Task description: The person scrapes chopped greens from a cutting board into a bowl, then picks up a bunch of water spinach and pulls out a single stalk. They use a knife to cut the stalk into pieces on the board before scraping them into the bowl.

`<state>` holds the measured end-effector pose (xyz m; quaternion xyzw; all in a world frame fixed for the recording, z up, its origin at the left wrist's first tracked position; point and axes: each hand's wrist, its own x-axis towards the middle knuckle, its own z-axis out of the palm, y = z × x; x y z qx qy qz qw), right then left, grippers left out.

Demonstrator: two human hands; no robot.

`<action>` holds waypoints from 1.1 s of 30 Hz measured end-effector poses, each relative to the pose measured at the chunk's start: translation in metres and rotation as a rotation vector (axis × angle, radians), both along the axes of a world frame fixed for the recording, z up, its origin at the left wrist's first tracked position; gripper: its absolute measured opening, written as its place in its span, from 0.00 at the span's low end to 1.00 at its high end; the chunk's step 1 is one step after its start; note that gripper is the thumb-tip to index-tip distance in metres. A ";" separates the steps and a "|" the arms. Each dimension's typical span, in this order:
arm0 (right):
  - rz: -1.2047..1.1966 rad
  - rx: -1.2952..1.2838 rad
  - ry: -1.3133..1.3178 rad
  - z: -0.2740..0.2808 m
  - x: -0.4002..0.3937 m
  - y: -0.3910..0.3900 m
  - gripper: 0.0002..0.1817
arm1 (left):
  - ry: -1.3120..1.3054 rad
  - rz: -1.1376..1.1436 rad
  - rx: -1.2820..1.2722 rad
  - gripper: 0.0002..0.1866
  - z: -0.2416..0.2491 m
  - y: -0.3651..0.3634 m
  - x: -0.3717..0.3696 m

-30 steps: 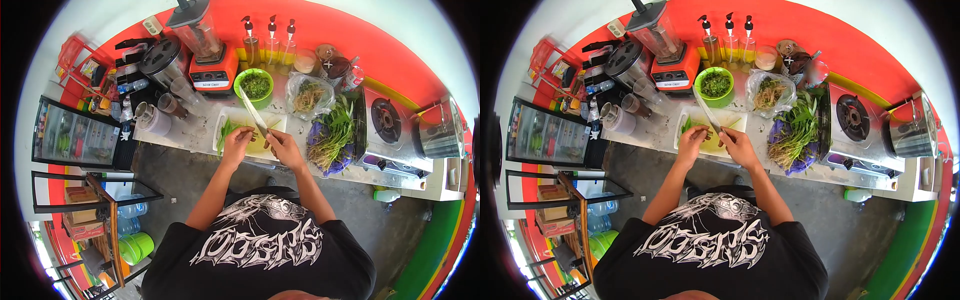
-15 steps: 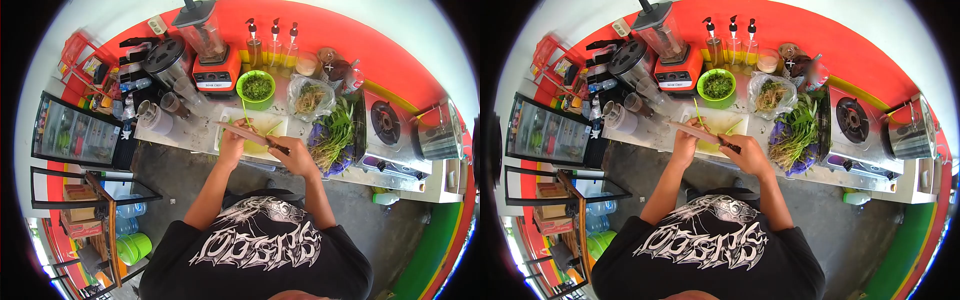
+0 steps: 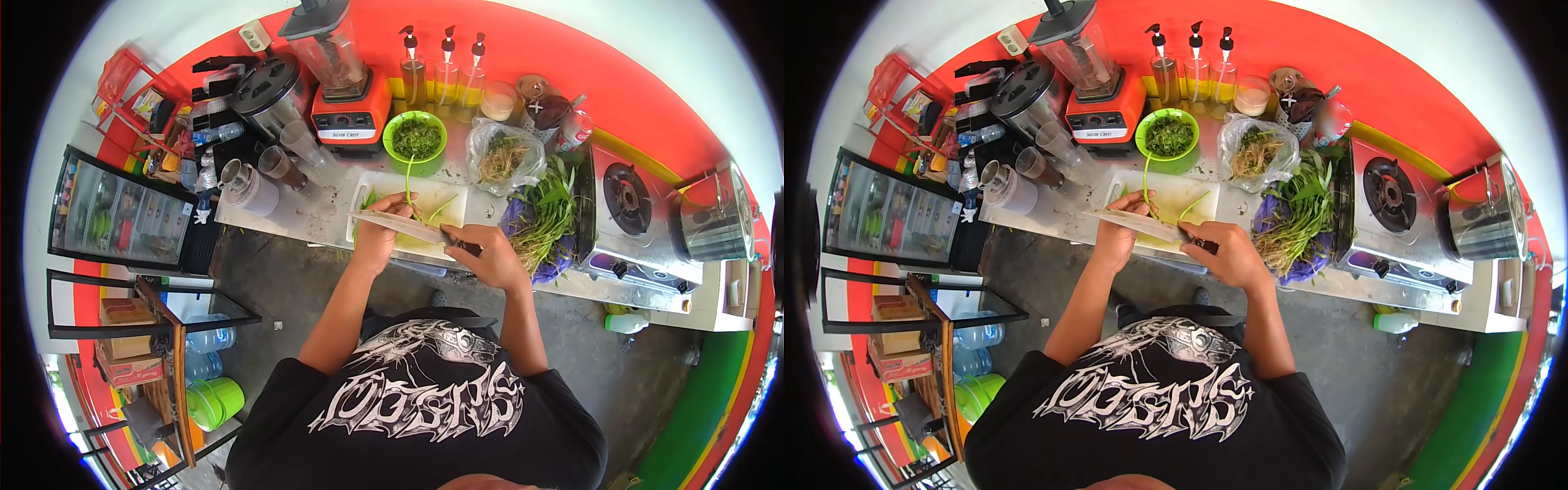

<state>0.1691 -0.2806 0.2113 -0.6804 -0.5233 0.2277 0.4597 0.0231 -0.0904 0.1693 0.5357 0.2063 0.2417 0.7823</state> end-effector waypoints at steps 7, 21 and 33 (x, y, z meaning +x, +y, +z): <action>0.009 0.004 0.007 0.002 0.002 -0.003 0.20 | 0.002 -0.019 -0.025 0.18 0.004 0.000 0.000; 0.027 0.110 -0.052 -0.010 0.001 0.002 0.19 | -0.072 -0.080 -0.263 0.13 -0.010 0.004 -0.003; 0.020 0.098 -0.023 -0.009 -0.003 0.006 0.19 | -0.106 -0.181 -0.308 0.11 -0.011 -0.006 -0.002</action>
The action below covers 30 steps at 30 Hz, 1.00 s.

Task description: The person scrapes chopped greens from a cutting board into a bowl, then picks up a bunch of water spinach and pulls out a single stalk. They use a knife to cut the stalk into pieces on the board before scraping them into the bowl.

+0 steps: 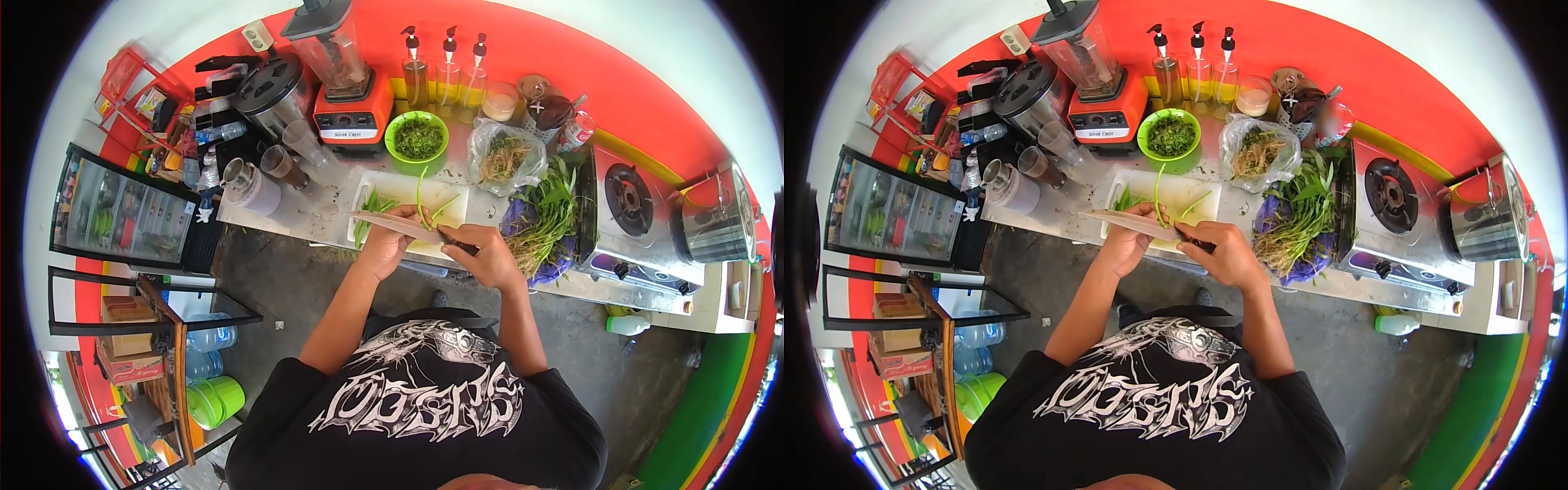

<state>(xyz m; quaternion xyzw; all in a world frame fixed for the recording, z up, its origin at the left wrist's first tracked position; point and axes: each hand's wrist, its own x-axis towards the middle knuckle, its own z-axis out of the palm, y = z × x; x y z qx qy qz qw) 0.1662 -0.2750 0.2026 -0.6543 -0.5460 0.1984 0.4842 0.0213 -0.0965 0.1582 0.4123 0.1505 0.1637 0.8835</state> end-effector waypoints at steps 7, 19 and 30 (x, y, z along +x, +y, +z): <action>0.010 -0.009 0.011 0.000 -0.001 -0.001 0.19 | 0.070 0.048 -0.069 0.09 -0.004 0.008 0.004; -0.001 0.020 0.043 -0.004 0.002 0.001 0.20 | 0.043 0.086 -0.085 0.07 -0.001 0.004 0.006; -0.010 -0.001 0.050 -0.004 0.003 0.002 0.20 | 0.104 0.066 -0.148 0.07 0.001 -0.010 0.007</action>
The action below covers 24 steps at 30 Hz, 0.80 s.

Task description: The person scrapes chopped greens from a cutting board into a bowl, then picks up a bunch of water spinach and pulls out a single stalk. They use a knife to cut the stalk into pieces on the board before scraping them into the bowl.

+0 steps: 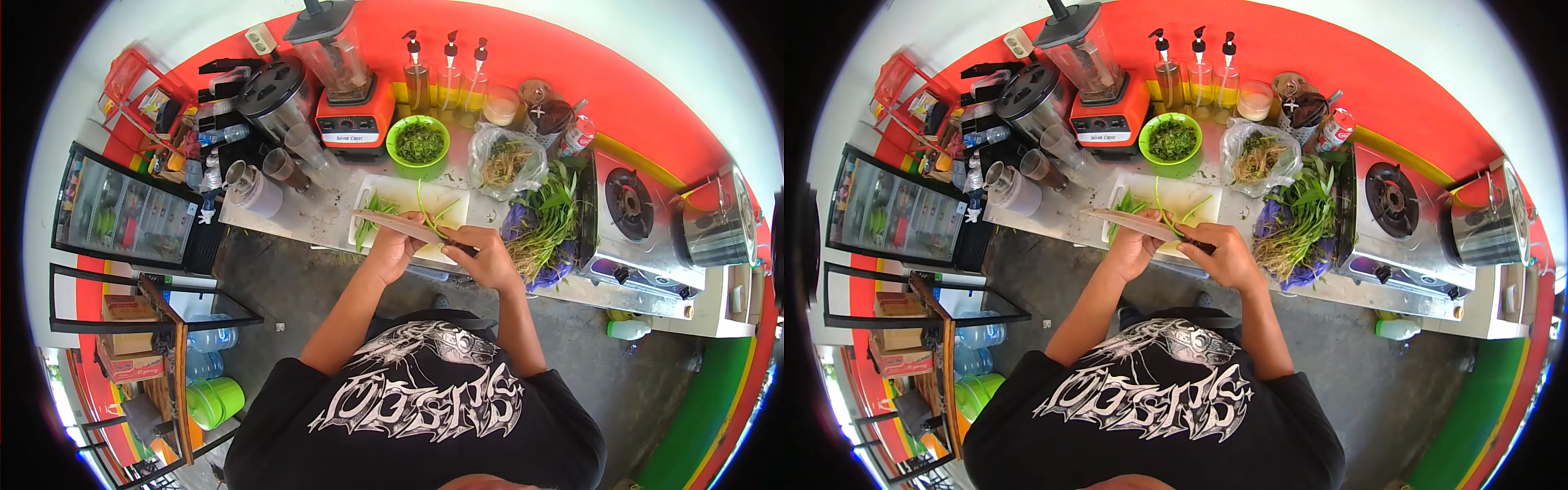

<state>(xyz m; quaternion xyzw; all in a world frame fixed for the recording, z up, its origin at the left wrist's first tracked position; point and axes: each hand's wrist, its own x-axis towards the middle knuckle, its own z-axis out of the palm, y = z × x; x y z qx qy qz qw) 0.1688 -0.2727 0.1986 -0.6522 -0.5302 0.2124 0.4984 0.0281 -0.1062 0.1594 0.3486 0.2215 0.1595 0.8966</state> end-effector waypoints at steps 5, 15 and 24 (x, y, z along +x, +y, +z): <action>0.009 -0.009 0.022 -0.001 -0.002 -0.002 0.20 | -0.030 -0.001 0.066 0.09 -0.001 0.009 0.005; 0.021 0.026 0.034 -0.002 -0.004 -0.002 0.22 | -0.057 -0.008 0.039 0.07 -0.009 -0.004 0.004; -0.001 -0.003 0.084 -0.003 -0.005 -0.004 0.21 | 0.005 -0.005 0.077 0.10 -0.004 -0.006 -0.002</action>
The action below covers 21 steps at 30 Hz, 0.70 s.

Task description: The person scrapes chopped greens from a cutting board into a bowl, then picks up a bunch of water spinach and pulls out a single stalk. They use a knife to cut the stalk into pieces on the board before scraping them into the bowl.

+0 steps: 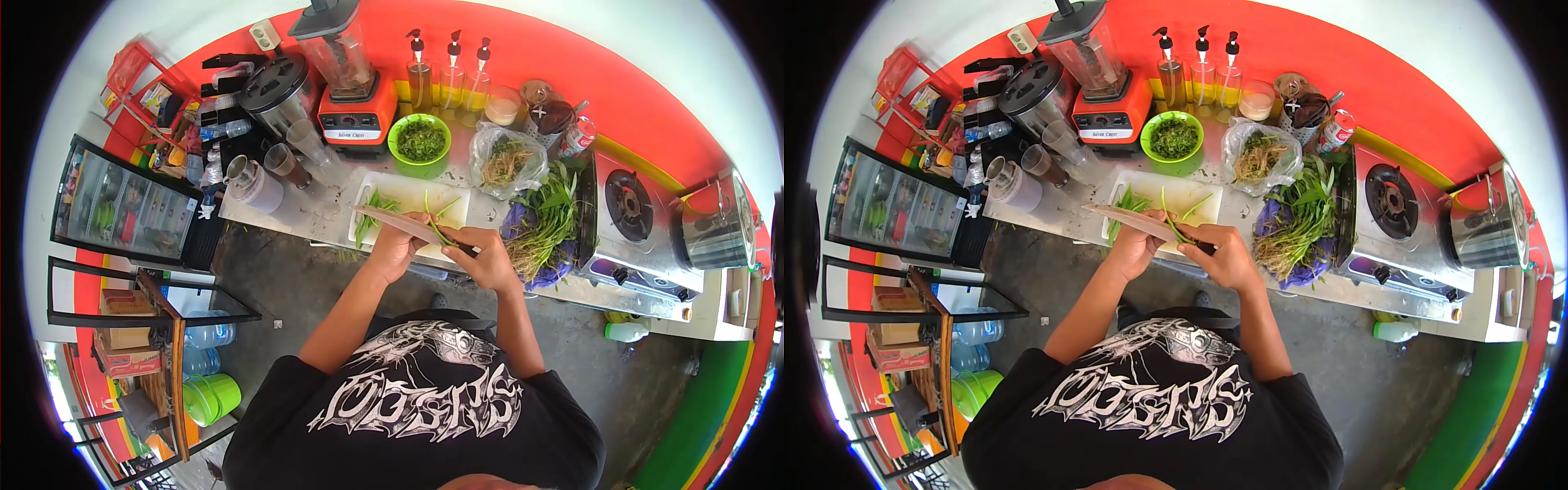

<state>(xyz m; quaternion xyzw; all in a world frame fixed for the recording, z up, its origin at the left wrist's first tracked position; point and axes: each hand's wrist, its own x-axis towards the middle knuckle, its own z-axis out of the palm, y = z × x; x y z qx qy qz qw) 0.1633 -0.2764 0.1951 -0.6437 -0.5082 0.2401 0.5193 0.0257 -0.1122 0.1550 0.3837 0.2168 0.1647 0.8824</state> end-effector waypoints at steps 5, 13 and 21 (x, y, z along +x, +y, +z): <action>-0.005 -0.007 0.016 -0.001 -0.003 -0.003 0.21 | -0.012 0.022 0.040 0.10 -0.001 0.007 0.002; -0.004 -0.004 -0.045 0.003 -0.002 -0.006 0.20 | -0.056 -0.007 0.087 0.08 0.001 0.004 0.001; -0.035 -0.011 -0.017 -0.001 -0.002 -0.010 0.20 | -0.028 -0.034 0.046 0.08 0.002 -0.013 0.002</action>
